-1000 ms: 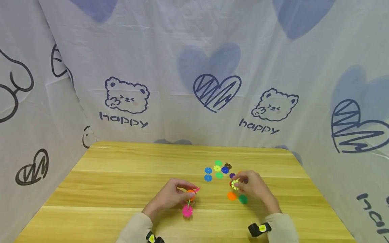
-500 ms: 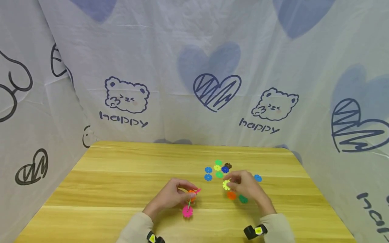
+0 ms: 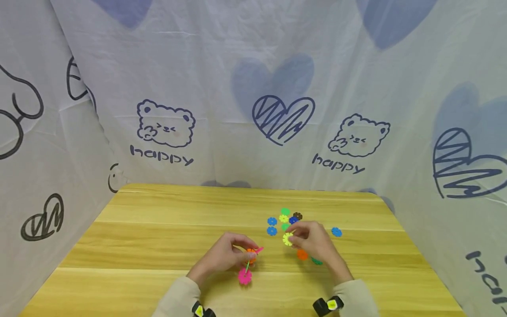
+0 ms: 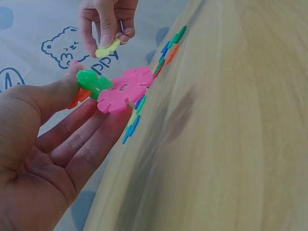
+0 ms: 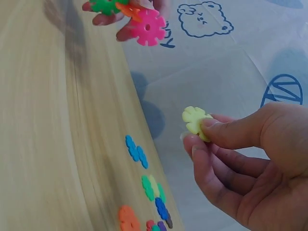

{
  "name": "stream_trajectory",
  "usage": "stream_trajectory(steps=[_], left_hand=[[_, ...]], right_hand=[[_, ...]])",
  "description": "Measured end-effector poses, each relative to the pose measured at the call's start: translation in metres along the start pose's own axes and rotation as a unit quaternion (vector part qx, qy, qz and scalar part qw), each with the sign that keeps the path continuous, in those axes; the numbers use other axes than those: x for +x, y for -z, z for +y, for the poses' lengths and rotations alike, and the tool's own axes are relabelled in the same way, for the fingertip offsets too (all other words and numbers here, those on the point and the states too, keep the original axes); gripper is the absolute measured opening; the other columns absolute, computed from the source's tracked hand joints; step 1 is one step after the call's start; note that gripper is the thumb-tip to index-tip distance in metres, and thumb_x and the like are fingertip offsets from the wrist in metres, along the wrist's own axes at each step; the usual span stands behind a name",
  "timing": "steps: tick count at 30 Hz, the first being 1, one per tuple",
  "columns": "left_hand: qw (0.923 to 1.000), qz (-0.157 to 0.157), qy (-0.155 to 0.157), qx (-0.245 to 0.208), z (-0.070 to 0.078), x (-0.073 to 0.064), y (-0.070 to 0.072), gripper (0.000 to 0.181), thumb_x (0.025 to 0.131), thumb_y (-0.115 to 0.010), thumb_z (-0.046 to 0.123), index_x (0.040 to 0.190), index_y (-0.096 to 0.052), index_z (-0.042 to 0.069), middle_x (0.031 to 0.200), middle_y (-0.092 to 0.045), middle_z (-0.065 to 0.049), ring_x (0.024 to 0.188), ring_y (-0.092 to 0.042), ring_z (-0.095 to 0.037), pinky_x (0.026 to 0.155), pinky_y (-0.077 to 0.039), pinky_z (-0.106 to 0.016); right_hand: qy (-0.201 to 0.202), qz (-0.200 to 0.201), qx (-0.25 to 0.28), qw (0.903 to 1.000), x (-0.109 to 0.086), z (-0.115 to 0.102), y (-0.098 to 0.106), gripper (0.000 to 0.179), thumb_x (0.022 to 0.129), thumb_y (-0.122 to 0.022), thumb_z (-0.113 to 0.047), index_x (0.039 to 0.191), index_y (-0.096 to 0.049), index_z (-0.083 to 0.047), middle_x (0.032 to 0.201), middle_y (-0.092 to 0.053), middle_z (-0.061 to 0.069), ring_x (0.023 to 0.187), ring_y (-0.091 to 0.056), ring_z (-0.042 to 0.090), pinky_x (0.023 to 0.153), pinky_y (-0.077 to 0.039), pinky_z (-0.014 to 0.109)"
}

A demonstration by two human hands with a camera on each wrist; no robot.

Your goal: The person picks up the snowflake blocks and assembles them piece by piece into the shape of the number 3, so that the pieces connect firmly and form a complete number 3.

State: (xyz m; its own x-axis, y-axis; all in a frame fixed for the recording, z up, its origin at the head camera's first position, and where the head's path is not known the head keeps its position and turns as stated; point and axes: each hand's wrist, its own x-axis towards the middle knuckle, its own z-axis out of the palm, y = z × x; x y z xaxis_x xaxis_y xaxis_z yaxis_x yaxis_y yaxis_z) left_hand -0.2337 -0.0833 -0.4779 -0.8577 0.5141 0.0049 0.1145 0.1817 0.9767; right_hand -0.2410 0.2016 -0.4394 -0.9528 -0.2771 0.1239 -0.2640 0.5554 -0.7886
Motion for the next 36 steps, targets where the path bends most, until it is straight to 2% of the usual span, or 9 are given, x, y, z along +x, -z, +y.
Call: stream_trajectory(steps=[3, 7, 14, 20, 26, 29, 32, 36], left_hand=[[1.0000, -0.001, 0.001, -0.001, 0.001, 0.000, 0.000, 0.019, 0.092, -0.079, 0.012, 0.110, -0.078, 0.008, 0.093, -0.079, -0.013, 0.079, -0.077, -0.025, 0.064, -0.064, -0.039], [1.0000, -0.003, 0.002, -0.004, 0.003, 0.000, 0.000, 0.019, 0.092, -0.079, 0.012, 0.110, -0.078, 0.007, 0.094, -0.079, -0.013, 0.078, -0.077, -0.022, 0.064, -0.064, -0.038], [0.9999, -0.011, -0.007, -0.007, 0.004, 0.000, -0.001, 0.020, 0.092, -0.078, 0.011, 0.111, -0.077, 0.004, 0.096, -0.079, -0.016, 0.078, -0.077, -0.022, 0.064, -0.064, -0.037], [0.9999, -0.010, -0.004, 0.001, 0.004, -0.001, -0.001, 0.018, 0.093, -0.077, 0.012, 0.110, -0.078, 0.008, 0.102, -0.079, -0.014, 0.080, -0.077, -0.022, 0.064, -0.063, -0.036], [0.9998, -0.017, -0.007, 0.001, 0.005, -0.002, -0.002, 0.018, 0.093, -0.077, 0.013, 0.110, -0.077, 0.006, 0.108, -0.077, -0.021, 0.081, -0.077, -0.021, 0.065, -0.063, -0.036], [0.9997, -0.021, -0.009, -0.002, 0.006, -0.002, -0.003, 0.019, 0.094, -0.076, 0.012, 0.111, -0.077, 0.004, 0.107, -0.076, -0.024, 0.080, -0.078, -0.023, 0.064, -0.064, -0.037], [0.9997, -0.022, -0.013, -0.001, 0.006, -0.002, -0.003, 0.019, 0.093, -0.076, 0.012, 0.111, -0.077, 0.003, 0.106, -0.076, -0.022, 0.081, -0.078, -0.026, 0.065, -0.064, -0.037], [0.9996, -0.023, -0.017, 0.007, 0.005, -0.001, -0.004, 0.019, 0.093, -0.077, 0.013, 0.110, -0.077, 0.004, 0.105, -0.077, -0.016, 0.082, -0.078, -0.023, 0.066, -0.063, -0.034]], right_hand=[[0.006, 0.005, 0.004, 1.0000, 0.000, -0.002, -0.003, 0.015, 0.091, -0.074, 0.001, 0.105, -0.076, 0.000, 0.086, -0.074, 0.011, 0.073, -0.072, 0.019, 0.066, -0.063, 0.032], [0.013, -0.008, 0.011, 0.9998, 0.001, -0.004, -0.007, 0.015, 0.093, -0.073, 0.000, 0.107, -0.076, 0.001, 0.086, -0.074, 0.012, 0.074, -0.073, 0.025, 0.067, -0.064, 0.038], [0.036, -0.039, 0.010, 0.9986, 0.002, -0.007, -0.013, 0.016, 0.095, -0.071, -0.003, 0.110, -0.075, 0.002, 0.089, -0.074, 0.012, 0.073, -0.071, 0.019, 0.066, -0.062, 0.028], [0.041, -0.054, 0.023, 0.9974, 0.002, -0.011, -0.020, 0.016, 0.098, -0.066, 0.001, 0.110, -0.076, 0.001, 0.094, -0.076, 0.014, 0.074, -0.071, 0.021, 0.069, -0.063, 0.039], [0.045, -0.063, 0.012, 0.9969, 0.000, -0.016, -0.026, 0.018, 0.098, -0.064, 0.001, 0.112, -0.075, 0.001, 0.096, -0.076, 0.011, 0.077, -0.071, 0.027, 0.067, -0.061, 0.027], [0.050, -0.067, 0.012, 0.9964, -0.001, -0.017, -0.027, 0.018, 0.098, -0.064, 0.003, 0.112, -0.075, 0.002, 0.095, -0.075, 0.012, 0.075, -0.070, 0.024, 0.066, -0.061, 0.028], [0.052, -0.072, 0.012, 0.9960, -0.001, -0.018, -0.028, 0.019, 0.097, -0.064, 0.004, 0.111, -0.076, 0.001, 0.096, -0.075, 0.012, 0.074, -0.069, 0.019, 0.066, -0.060, 0.027], [0.051, -0.080, 0.020, 0.9953, -0.001, -0.018, -0.031, 0.019, 0.096, -0.064, 0.005, 0.111, -0.076, 0.002, 0.099, -0.077, 0.014, 0.076, -0.071, 0.024, 0.066, -0.059, 0.022]])
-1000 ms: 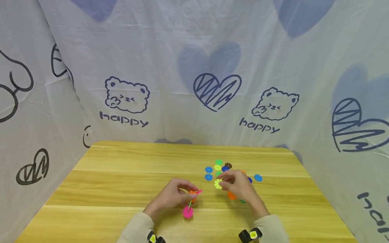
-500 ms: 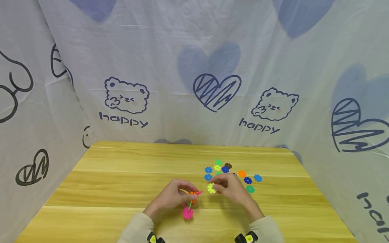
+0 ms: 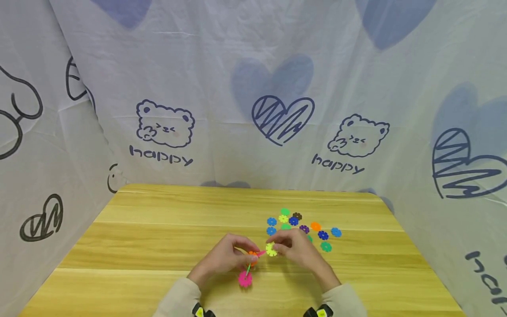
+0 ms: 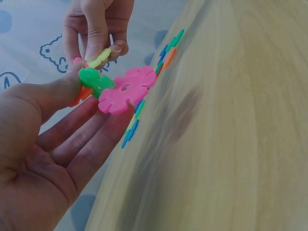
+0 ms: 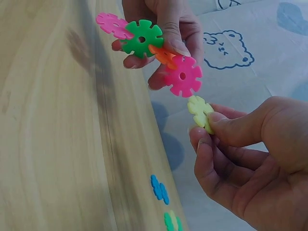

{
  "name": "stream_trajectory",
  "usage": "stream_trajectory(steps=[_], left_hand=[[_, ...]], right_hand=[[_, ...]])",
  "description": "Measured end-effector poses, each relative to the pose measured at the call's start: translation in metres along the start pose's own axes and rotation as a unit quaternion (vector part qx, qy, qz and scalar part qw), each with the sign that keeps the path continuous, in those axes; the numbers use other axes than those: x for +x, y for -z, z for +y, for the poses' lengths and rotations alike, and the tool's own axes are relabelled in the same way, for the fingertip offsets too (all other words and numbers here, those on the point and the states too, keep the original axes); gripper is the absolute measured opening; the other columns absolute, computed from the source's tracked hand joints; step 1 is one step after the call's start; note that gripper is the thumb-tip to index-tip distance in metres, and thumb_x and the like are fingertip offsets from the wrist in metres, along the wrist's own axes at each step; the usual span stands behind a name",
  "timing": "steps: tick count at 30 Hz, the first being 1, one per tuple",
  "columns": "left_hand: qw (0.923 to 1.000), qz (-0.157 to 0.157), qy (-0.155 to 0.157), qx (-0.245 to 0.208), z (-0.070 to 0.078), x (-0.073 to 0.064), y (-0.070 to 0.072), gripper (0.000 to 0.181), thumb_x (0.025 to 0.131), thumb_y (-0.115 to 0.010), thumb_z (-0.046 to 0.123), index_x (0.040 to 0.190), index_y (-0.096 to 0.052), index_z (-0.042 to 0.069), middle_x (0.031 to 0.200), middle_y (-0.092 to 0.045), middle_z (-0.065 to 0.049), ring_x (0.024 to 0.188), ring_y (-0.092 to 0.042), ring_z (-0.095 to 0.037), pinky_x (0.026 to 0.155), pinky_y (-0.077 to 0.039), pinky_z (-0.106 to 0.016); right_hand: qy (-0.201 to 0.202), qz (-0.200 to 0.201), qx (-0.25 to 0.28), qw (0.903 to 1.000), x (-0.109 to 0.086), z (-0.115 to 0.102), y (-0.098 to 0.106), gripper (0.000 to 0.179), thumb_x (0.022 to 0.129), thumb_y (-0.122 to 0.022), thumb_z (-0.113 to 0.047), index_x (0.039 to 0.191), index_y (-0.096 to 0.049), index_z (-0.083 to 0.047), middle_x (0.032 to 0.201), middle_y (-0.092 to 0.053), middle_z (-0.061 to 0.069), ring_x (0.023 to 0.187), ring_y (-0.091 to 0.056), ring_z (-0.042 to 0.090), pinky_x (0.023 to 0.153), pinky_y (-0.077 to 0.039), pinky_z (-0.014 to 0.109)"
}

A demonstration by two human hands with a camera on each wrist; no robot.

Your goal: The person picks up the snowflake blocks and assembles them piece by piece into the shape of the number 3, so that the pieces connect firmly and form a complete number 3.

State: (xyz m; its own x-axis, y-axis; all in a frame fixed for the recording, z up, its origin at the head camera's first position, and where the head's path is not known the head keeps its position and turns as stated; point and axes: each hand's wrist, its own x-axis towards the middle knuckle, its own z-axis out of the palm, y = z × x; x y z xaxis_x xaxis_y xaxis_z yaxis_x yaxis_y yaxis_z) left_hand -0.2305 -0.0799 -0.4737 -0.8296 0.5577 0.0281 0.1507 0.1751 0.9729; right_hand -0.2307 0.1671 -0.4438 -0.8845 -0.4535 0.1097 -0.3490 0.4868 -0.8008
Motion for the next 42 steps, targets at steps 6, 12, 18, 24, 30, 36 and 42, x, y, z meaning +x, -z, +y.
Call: stream_trajectory(steps=[6, 12, 18, 24, 30, 36, 42], left_hand=[[0.9999, -0.008, 0.007, 0.003, -0.002, 0.000, 0.001, 0.017, 0.094, -0.077, 0.014, 0.109, -0.078, 0.007, 0.108, -0.077, -0.011, 0.082, -0.077, -0.016, 0.069, -0.063, -0.030], [0.9998, -0.016, 0.013, 0.006, -0.003, 0.000, 0.001, 0.016, 0.093, -0.077, 0.014, 0.108, -0.078, 0.008, 0.109, -0.077, -0.011, 0.083, -0.078, -0.019, 0.070, -0.063, -0.032], [0.9998, -0.011, 0.011, 0.009, -0.001, 0.000, 0.001, 0.015, 0.093, -0.077, 0.013, 0.107, -0.079, 0.008, 0.107, -0.078, -0.010, 0.080, -0.076, -0.015, 0.069, -0.061, -0.028], [0.9999, -0.009, 0.000, 0.014, 0.000, -0.001, 0.001, 0.013, 0.092, -0.077, 0.010, 0.105, -0.079, 0.005, 0.106, -0.077, -0.012, 0.079, -0.075, -0.011, 0.069, -0.060, -0.025], [0.9988, -0.014, -0.028, 0.038, 0.001, -0.002, 0.002, 0.010, 0.091, -0.076, 0.004, 0.100, -0.078, 0.002, 0.103, -0.078, -0.018, 0.072, -0.072, -0.008, 0.064, -0.058, -0.023], [0.9989, -0.010, -0.031, 0.033, 0.002, -0.003, 0.001, 0.012, 0.091, -0.074, 0.002, 0.102, -0.078, 0.001, 0.104, -0.077, -0.020, 0.074, -0.072, -0.010, 0.066, -0.059, -0.024], [0.9992, -0.005, -0.025, 0.029, 0.002, -0.003, 0.002, 0.013, 0.091, -0.075, 0.005, 0.103, -0.078, 0.001, 0.105, -0.077, -0.018, 0.078, -0.073, -0.013, 0.071, -0.061, -0.025]], right_hand=[[0.013, -0.014, -0.015, 0.9997, 0.000, 0.000, -0.002, 0.017, 0.096, -0.067, 0.002, 0.110, -0.077, 0.001, 0.095, -0.077, 0.011, 0.073, -0.069, 0.015, 0.066, -0.057, 0.020], [0.013, -0.023, -0.022, 0.9994, -0.001, -0.001, -0.003, 0.015, 0.096, -0.067, 0.000, 0.109, -0.076, 0.000, 0.087, -0.075, 0.008, 0.071, -0.069, 0.014, 0.064, -0.059, 0.026], [-0.001, -0.012, -0.017, 0.9998, 0.000, -0.001, -0.005, 0.011, 0.095, -0.070, -0.002, 0.102, -0.077, -0.006, 0.086, -0.075, 0.007, 0.070, -0.069, 0.014, 0.066, -0.062, 0.031], [0.010, 0.006, -0.020, 0.9997, 0.001, -0.002, -0.008, 0.008, 0.092, -0.074, -0.001, 0.098, -0.078, -0.004, 0.086, -0.077, 0.010, 0.068, -0.069, 0.012, 0.062, -0.059, 0.021], [0.028, 0.003, -0.014, 0.9995, 0.002, -0.003, -0.014, 0.008, 0.092, -0.073, 0.001, 0.097, -0.079, -0.001, 0.086, -0.077, 0.013, 0.066, -0.070, 0.015, 0.060, -0.058, 0.020], [0.019, 0.011, -0.012, 0.9997, 0.002, -0.002, -0.017, 0.009, 0.092, -0.072, 0.001, 0.098, -0.079, 0.000, 0.088, -0.078, 0.014, 0.066, -0.070, 0.019, 0.060, -0.057, 0.019], [0.009, 0.009, -0.015, 0.9998, 0.002, -0.002, -0.016, 0.012, 0.093, -0.071, 0.000, 0.103, -0.079, -0.001, 0.093, -0.078, 0.013, 0.070, -0.071, 0.016, 0.064, -0.059, 0.020]])
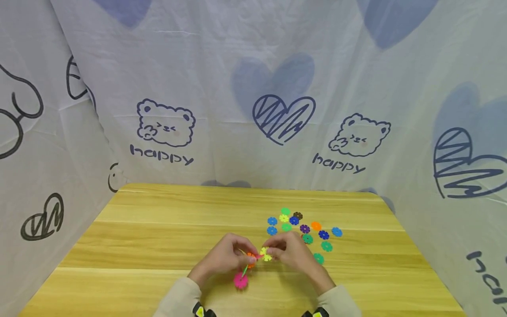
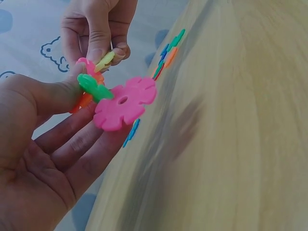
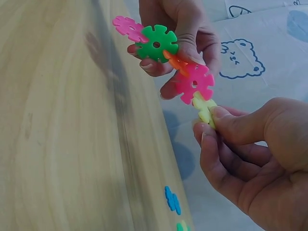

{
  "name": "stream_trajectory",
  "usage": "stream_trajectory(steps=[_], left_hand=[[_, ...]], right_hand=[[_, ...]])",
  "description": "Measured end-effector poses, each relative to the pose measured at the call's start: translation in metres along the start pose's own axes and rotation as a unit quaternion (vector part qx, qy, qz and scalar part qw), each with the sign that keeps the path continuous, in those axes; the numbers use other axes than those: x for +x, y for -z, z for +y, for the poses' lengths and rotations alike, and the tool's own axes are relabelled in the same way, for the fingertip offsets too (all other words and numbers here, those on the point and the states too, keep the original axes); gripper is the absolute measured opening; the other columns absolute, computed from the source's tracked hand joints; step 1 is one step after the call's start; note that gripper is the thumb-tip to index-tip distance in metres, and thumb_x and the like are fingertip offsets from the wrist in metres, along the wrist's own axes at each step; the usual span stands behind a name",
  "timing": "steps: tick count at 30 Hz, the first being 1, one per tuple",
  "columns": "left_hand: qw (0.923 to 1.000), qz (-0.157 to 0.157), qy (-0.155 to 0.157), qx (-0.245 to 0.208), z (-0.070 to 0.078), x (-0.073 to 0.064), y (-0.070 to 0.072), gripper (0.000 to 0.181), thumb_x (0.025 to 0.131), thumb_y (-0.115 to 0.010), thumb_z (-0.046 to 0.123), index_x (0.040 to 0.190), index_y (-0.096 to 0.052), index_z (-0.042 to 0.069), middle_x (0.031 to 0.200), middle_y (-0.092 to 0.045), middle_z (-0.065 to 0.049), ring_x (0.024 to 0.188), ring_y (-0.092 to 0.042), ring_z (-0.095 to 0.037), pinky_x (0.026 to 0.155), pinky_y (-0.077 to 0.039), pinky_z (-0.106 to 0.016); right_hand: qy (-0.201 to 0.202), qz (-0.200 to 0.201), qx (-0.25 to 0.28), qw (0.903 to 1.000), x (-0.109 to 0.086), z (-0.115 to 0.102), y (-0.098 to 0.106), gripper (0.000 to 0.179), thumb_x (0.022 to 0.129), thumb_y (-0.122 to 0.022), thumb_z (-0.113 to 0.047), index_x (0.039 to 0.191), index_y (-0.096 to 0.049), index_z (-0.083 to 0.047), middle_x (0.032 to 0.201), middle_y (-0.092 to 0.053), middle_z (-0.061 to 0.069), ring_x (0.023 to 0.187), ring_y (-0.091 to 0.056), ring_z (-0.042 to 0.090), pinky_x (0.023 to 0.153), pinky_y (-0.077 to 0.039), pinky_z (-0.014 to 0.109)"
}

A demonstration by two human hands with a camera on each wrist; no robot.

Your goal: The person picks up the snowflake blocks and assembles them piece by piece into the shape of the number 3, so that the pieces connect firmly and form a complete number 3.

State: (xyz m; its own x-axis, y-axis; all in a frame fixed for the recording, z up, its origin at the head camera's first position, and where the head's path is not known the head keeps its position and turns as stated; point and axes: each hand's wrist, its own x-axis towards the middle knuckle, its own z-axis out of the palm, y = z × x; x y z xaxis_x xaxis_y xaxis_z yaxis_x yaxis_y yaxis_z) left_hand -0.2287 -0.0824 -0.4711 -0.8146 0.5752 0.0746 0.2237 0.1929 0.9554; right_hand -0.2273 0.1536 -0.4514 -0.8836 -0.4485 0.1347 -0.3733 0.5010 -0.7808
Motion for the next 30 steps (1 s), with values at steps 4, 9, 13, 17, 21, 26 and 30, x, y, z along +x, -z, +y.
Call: stream_trajectory(steps=[4, 9, 13, 17, 21, 26, 30], left_hand=[[1.0000, -0.004, 0.001, -0.006, -0.0014, 0.0015, 0.0006, 0.014, 0.092, -0.075, 0.007, 0.105, -0.077, 0.001, 0.106, -0.077, -0.018, 0.080, -0.074, -0.010, 0.073, -0.061, -0.025], [0.9997, -0.001, 0.013, -0.020, -0.0026, 0.0019, 0.0015, 0.016, 0.094, -0.075, 0.012, 0.107, -0.077, 0.003, 0.106, -0.076, -0.021, 0.078, -0.074, -0.010, 0.068, -0.058, -0.023], [0.9993, 0.005, 0.022, -0.030, -0.0032, 0.0023, 0.0015, 0.022, 0.095, -0.075, 0.014, 0.110, -0.076, -0.001, 0.103, -0.076, -0.024, 0.077, -0.074, -0.012, 0.065, -0.057, -0.024], [0.9992, 0.014, 0.026, -0.028, -0.0047, 0.0031, 0.0014, 0.025, 0.095, -0.075, 0.016, 0.113, -0.075, -0.002, 0.102, -0.077, -0.023, 0.075, -0.075, -0.017, 0.061, -0.060, -0.028], [0.9992, 0.019, 0.025, -0.025, -0.0050, 0.0036, 0.0007, 0.024, 0.096, -0.075, 0.016, 0.114, -0.075, 0.001, 0.108, -0.075, -0.022, 0.080, -0.077, -0.023, 0.064, -0.063, -0.034], [0.9991, 0.017, 0.025, -0.031, -0.0047, 0.0036, -0.0001, 0.022, 0.096, -0.075, 0.016, 0.113, -0.076, 0.003, 0.111, -0.074, -0.021, 0.085, -0.078, -0.026, 0.069, -0.064, -0.039], [0.9987, 0.015, 0.027, -0.040, -0.0050, 0.0041, -0.0003, 0.020, 0.096, -0.075, 0.017, 0.110, -0.076, 0.003, 0.106, -0.075, -0.016, 0.080, -0.077, -0.022, 0.070, -0.065, -0.041]], right_hand=[[-0.007, -0.005, -0.008, 0.9999, -0.0001, 0.0004, 0.0026, 0.013, 0.095, -0.071, -0.004, 0.106, -0.078, -0.003, 0.095, -0.078, 0.010, 0.074, -0.070, 0.011, 0.067, -0.059, 0.020], [-0.014, 0.001, 0.006, 0.9999, -0.0001, 0.0021, 0.0061, 0.015, 0.096, -0.071, -0.008, 0.110, -0.076, -0.004, 0.093, -0.078, 0.009, 0.076, -0.073, 0.020, 0.068, -0.059, 0.021], [-0.022, 0.007, 0.027, 0.9994, 0.0000, 0.0034, 0.0087, 0.017, 0.096, -0.071, -0.007, 0.111, -0.075, -0.001, 0.088, -0.077, 0.011, 0.074, -0.074, 0.028, 0.066, -0.060, 0.025], [-0.026, 0.004, 0.050, 0.9984, 0.0003, 0.0049, 0.0093, 0.019, 0.097, -0.069, -0.005, 0.113, -0.073, 0.004, 0.087, -0.077, 0.019, 0.073, -0.075, 0.031, 0.065, -0.063, 0.032], [-0.034, 0.001, 0.076, 0.9965, 0.0008, 0.0052, 0.0082, 0.020, 0.098, -0.068, -0.003, 0.115, -0.071, 0.008, 0.089, -0.076, 0.024, 0.074, -0.075, 0.034, 0.066, -0.064, 0.038], [-0.033, 0.008, 0.085, 0.9958, 0.0011, 0.0041, 0.0069, 0.019, 0.098, -0.066, -0.002, 0.114, -0.070, 0.009, 0.087, -0.076, 0.021, 0.073, -0.075, 0.035, 0.066, -0.064, 0.040], [-0.027, 0.009, 0.083, 0.9961, 0.0008, 0.0030, 0.0062, 0.018, 0.098, -0.066, -0.001, 0.112, -0.070, 0.009, 0.087, -0.076, 0.020, 0.073, -0.074, 0.039, 0.065, -0.063, 0.041]])
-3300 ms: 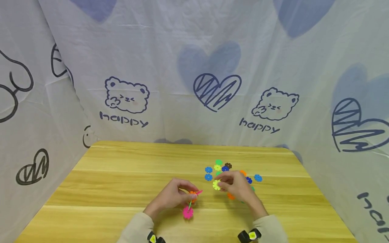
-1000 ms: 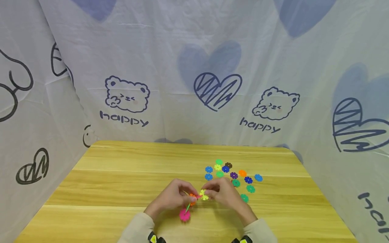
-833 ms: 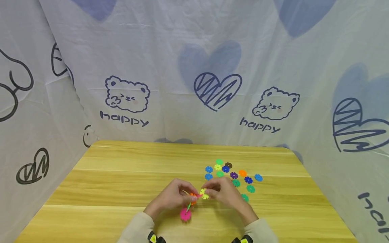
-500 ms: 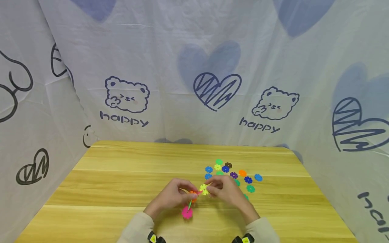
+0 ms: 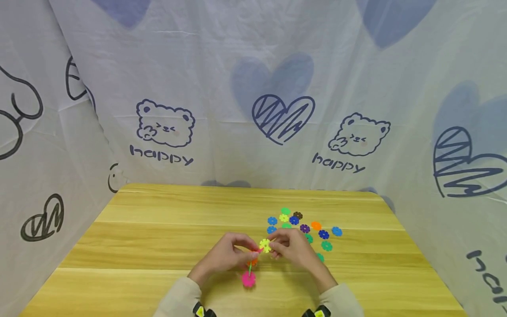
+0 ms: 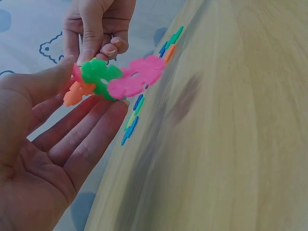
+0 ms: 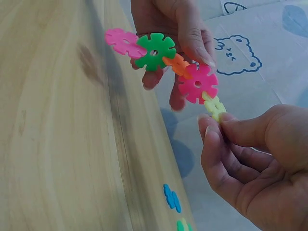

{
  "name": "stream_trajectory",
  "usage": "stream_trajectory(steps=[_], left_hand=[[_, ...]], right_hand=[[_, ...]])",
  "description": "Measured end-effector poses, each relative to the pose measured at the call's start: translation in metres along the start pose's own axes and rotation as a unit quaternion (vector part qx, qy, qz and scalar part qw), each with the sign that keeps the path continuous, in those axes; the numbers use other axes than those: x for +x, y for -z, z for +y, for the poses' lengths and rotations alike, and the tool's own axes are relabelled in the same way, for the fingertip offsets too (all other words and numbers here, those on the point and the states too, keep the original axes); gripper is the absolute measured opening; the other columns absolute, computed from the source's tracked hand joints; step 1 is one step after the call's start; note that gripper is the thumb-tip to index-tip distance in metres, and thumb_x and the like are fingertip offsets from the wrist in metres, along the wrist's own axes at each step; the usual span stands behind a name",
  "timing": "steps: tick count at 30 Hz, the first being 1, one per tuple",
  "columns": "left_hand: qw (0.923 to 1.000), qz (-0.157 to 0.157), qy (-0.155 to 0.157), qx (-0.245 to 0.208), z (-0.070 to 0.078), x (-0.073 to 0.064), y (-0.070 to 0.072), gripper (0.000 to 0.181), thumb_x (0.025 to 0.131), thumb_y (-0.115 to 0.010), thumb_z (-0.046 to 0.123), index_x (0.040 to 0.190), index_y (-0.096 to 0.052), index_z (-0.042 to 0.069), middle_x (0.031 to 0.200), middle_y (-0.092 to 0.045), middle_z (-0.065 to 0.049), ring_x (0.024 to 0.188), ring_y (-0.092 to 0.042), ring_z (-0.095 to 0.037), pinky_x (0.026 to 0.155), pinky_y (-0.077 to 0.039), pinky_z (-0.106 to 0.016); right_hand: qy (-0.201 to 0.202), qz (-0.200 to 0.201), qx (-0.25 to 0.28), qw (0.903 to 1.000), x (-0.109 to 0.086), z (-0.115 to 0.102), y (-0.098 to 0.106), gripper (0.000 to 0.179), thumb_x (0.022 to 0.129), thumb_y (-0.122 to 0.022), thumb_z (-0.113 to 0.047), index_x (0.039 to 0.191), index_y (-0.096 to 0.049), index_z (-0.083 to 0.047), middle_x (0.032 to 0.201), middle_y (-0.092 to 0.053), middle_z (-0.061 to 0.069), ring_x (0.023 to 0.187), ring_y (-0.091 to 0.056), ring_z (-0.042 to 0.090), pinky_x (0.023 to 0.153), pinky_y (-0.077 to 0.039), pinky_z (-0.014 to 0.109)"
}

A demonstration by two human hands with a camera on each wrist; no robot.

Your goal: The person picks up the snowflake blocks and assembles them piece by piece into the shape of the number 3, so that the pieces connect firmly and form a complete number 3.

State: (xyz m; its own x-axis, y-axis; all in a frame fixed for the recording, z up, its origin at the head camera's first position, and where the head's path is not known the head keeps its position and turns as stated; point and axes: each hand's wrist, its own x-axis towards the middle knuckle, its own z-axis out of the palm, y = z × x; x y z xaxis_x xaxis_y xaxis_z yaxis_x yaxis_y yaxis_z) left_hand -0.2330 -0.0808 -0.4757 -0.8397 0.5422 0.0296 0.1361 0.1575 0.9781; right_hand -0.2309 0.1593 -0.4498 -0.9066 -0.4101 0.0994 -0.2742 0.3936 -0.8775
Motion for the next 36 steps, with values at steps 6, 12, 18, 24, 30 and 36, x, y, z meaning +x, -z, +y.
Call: stream_trajectory(steps=[6, 12, 18, 24, 30, 36], left_hand=[[0.9999, 0.000, -0.008, -0.010, -0.002, 0.002, -0.001, 0.026, 0.095, -0.075, 0.016, 0.115, -0.069, 0.001, 0.109, -0.074, -0.015, 0.082, -0.077, -0.020, 0.068, -0.065, -0.037], [0.9999, 0.000, -0.013, -0.006, -0.002, 0.001, 0.001, 0.047, 0.096, -0.074, 0.018, 0.140, -0.060, 0.006, 0.117, -0.072, -0.022, 0.082, -0.078, -0.027, 0.068, -0.065, -0.043], [0.9998, -0.006, -0.020, -0.003, -0.001, 0.000, 0.002, 0.048, 0.097, -0.074, 0.018, 0.141, -0.061, 0.007, 0.114, -0.071, -0.019, 0.079, -0.077, -0.027, 0.068, -0.065, -0.045], [0.9998, 0.000, -0.018, -0.006, -0.003, 0.000, 0.003, 0.045, 0.097, -0.073, 0.017, 0.140, -0.062, 0.011, 0.116, -0.070, -0.017, 0.079, -0.077, -0.026, 0.068, -0.065, -0.043], [0.9998, 0.008, -0.020, 0.002, -0.007, 0.000, 0.007, 0.046, 0.097, -0.073, 0.019, 0.141, -0.062, 0.012, 0.117, -0.069, -0.019, 0.080, -0.076, -0.019, 0.070, -0.065, -0.041], [0.9996, 0.013, -0.027, 0.002, -0.007, 0.000, 0.009, 0.047, 0.099, -0.071, 0.019, 0.143, -0.060, 0.010, 0.120, -0.067, -0.024, 0.085, -0.076, -0.019, 0.072, -0.065, -0.042]], right_hand=[[0.008, -0.001, -0.011, 0.9999, 0.001, -0.001, -0.001, 0.016, 0.098, -0.065, 0.001, 0.110, -0.071, 0.009, 0.086, -0.076, 0.020, 0.073, -0.073, 0.039, 0.064, -0.063, 0.039], [0.013, 0.000, -0.015, 0.9998, 0.001, -0.001, -0.002, 0.016, 0.098, -0.066, -0.001, 0.110, -0.072, 0.008, 0.085, -0.076, 0.020, 0.071, -0.073, 0.035, 0.064, -0.063, 0.040], [0.006, 0.001, -0.019, 0.9998, 0.001, -0.001, -0.001, 0.015, 0.099, -0.067, -0.004, 0.110, -0.072, 0.005, 0.088, -0.077, 0.020, 0.072, -0.074, 0.031, 0.065, -0.063, 0.039], [-0.013, 0.014, -0.076, 0.9969, -0.002, 0.002, 0.013, 0.016, 0.099, -0.068, -0.009, 0.111, -0.075, 0.000, 0.094, -0.077, 0.013, 0.075, -0.073, 0.024, 0.066, -0.060, 0.026], [-0.041, 0.026, -0.162, 0.9856, -0.007, 0.006, 0.034, 0.013, 0.096, -0.072, -0.011, 0.106, -0.076, -0.005, 0.096, -0.075, 0.004, 0.079, -0.065, 0.013, 0.065, -0.053, 0.023], [-0.063, 0.032, -0.202, 0.9769, -0.012, 0.015, 0.049, 0.010, 0.091, -0.076, -0.005, 0.101, -0.076, -0.005, 0.091, -0.073, 0.002, 0.080, -0.066, 0.015, 0.069, -0.056, 0.025]])
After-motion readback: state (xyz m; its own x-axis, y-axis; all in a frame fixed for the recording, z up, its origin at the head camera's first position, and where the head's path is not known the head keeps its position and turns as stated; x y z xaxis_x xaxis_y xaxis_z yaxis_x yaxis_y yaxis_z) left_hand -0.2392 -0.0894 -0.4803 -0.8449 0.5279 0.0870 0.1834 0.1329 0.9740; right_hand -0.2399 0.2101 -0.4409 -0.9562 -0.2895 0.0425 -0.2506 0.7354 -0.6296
